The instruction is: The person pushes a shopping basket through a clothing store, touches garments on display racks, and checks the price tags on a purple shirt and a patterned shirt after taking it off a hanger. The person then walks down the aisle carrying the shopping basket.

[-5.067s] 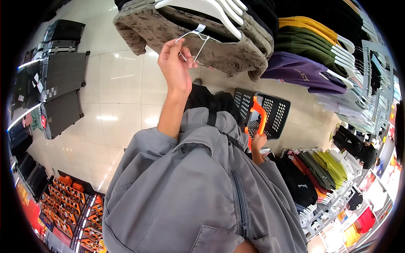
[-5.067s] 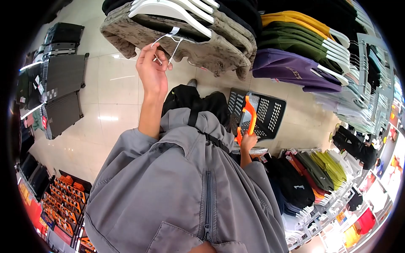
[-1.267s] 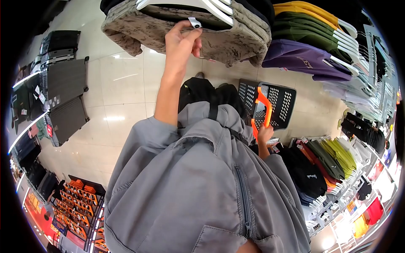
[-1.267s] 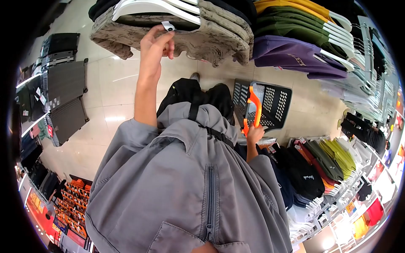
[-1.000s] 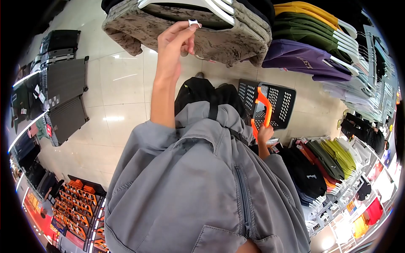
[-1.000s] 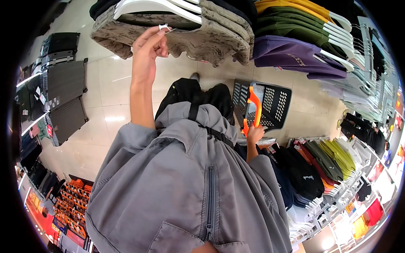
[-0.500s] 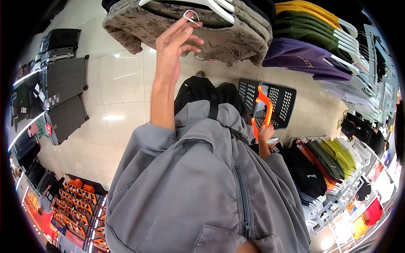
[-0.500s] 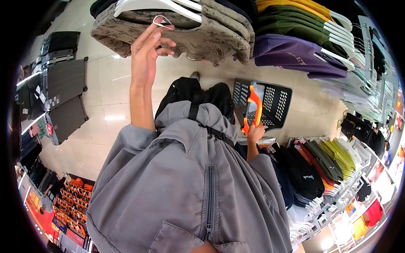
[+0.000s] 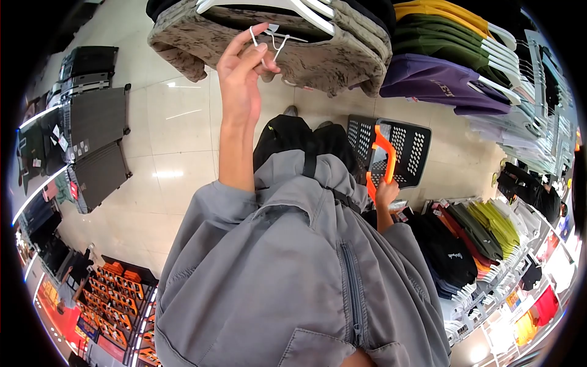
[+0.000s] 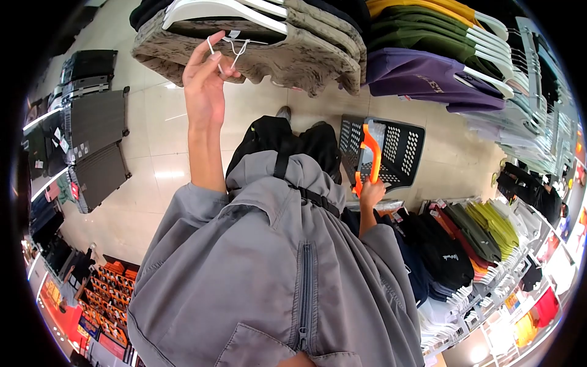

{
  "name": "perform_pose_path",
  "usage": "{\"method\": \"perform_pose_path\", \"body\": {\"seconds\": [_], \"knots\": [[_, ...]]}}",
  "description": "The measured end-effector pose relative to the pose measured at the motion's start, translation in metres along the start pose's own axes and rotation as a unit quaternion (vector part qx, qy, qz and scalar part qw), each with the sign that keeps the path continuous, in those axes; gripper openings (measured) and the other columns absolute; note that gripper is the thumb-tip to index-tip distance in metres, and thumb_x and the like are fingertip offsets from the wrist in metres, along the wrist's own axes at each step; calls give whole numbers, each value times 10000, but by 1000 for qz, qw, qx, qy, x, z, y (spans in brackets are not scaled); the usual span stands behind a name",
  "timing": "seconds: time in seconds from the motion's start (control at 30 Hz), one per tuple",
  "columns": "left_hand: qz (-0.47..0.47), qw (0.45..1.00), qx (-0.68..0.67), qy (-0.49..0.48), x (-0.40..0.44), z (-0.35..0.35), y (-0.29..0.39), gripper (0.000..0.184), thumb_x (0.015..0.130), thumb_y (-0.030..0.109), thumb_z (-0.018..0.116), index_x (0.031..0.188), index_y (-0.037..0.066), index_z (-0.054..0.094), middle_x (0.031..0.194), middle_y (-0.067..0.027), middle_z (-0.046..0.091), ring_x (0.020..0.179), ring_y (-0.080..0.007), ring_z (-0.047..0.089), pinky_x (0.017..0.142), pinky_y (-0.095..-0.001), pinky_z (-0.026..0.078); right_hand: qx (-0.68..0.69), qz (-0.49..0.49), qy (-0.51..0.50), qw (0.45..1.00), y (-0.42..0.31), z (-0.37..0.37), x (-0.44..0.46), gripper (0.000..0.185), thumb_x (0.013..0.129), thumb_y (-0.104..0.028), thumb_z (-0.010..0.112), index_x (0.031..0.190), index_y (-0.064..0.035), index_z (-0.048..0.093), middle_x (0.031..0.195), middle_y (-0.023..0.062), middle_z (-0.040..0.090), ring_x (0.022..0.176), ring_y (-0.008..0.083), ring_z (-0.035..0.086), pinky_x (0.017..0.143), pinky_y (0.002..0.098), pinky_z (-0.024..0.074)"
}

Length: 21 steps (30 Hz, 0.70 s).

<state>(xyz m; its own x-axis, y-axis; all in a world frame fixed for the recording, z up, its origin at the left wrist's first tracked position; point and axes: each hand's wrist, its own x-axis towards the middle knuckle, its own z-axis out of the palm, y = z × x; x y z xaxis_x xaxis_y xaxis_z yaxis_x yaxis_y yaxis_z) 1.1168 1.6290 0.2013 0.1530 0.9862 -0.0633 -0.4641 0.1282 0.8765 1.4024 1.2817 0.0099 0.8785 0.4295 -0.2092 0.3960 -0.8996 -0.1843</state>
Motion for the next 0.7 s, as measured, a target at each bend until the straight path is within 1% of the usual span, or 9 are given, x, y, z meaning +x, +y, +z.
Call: {"method": "perform_pose_path", "body": {"seconds": [0.13, 0.27, 0.33, 0.37, 0.43, 0.47, 0.53, 0.67, 0.7], "knots": [[36, 996, 2, 84, -3, -4, -3, 271, 814, 60, 604, 1074, -13, 621, 635, -6, 520, 584, -74, 442, 611, -251, 423, 7, -7, -4, 1000, -1, -1, 1, 258, 722, -221, 660, 797, 26, 667, 748, 238, 632, 744, 427, 610, 693, 505, 464], [75, 990, 24, 118, -5, -6, -2, 263, 799, 33, 620, 1058, -12, 635, 651, -4, 543, 585, -58, 418, 586, -208, 366, 18, 2, -9, 1000, -3, -4, 1, 269, 721, -218, 622, 784, 41, 649, 734, 259, 619, 765, 441, 604, 709, 507, 451], [93, 986, 32, 133, -7, -5, 2, 300, 812, -2, 583, 1107, -57, 582, 919, -81, 627, 735, -119, 552, 742, -264, 425, 18, 7, -11, 1000, -2, -5, 2, 269, 718, -218, 622, 783, 41, 649, 733, 258, 620, 764, 440, 604, 710, 507, 452], [93, 986, 32, 133, -8, -4, 3, 300, 812, -2, 583, 1107, -57, 582, 919, -81, 627, 735, -119, 552, 742, -264, 425, 18, 11, -12, 1000, 0, -5, 3, 269, 716, -218, 622, 781, 42, 649, 733, 258, 620, 764, 439, 605, 712, 507, 453], [111, 977, 82, 163, -8, -3, 5, 321, 807, -21, 576, 1125, -58, 576, 1131, -116, 606, 871, -156, 591, 778, -272, 429, 12, 14, -5, 1000, 6, -1, 6, 270, 713, -220, 620, 778, 41, 650, 734, 257, 622, 764, 439, 606, 715, 506, 455], [111, 977, 82, 163, -8, -4, 4, 321, 807, -21, 576, 1125, -58, 576, 1131, -116, 606, 871, -156, 591, 778, -272, 429, 6, 17, 2, 1000, 5, -1, 7, 271, 711, -222, 617, 775, 39, 651, 734, 256, 623, 765, 438, 606, 717, 506, 457], [122, 977, 68, 160, -8, -5, 1, 350, 808, -26, 569, 1156, -65, 561, 1152, -115, 598, 1010, -201, 588, 838, -275, 429, 8, 18, 0, 1000, 5, -3, 7, 276, 709, -228, 617, 772, 38, 652, 736, 256, 624, 765, 438, 607, 718, 506, 458], [134, 974, 68, 167, -8, -1, 0, 365, 815, -23, 541, 1177, -69, 549, 1112, -136, 620, 1015, -245, 607, 866, -292, 437, -1, 23, 6, 1000, 11, -1, 12, 294, 703, -252, 623, 769, 33, 658, 737, 255, 627, 761, 436, 610, 720, 506, 460], [135, 976, 67, 155, -8, -1, 0, 364, 821, -16, 527, 1181, -66, 546, 966, -118, 630, 962, -256, 630, 846, -314, 454, -1, 23, 6, 1000, 12, -1, 13, 294, 703, -252, 623, 769, 33, 658, 737, 255, 627, 761, 436, 610, 720, 506, 460]]}}
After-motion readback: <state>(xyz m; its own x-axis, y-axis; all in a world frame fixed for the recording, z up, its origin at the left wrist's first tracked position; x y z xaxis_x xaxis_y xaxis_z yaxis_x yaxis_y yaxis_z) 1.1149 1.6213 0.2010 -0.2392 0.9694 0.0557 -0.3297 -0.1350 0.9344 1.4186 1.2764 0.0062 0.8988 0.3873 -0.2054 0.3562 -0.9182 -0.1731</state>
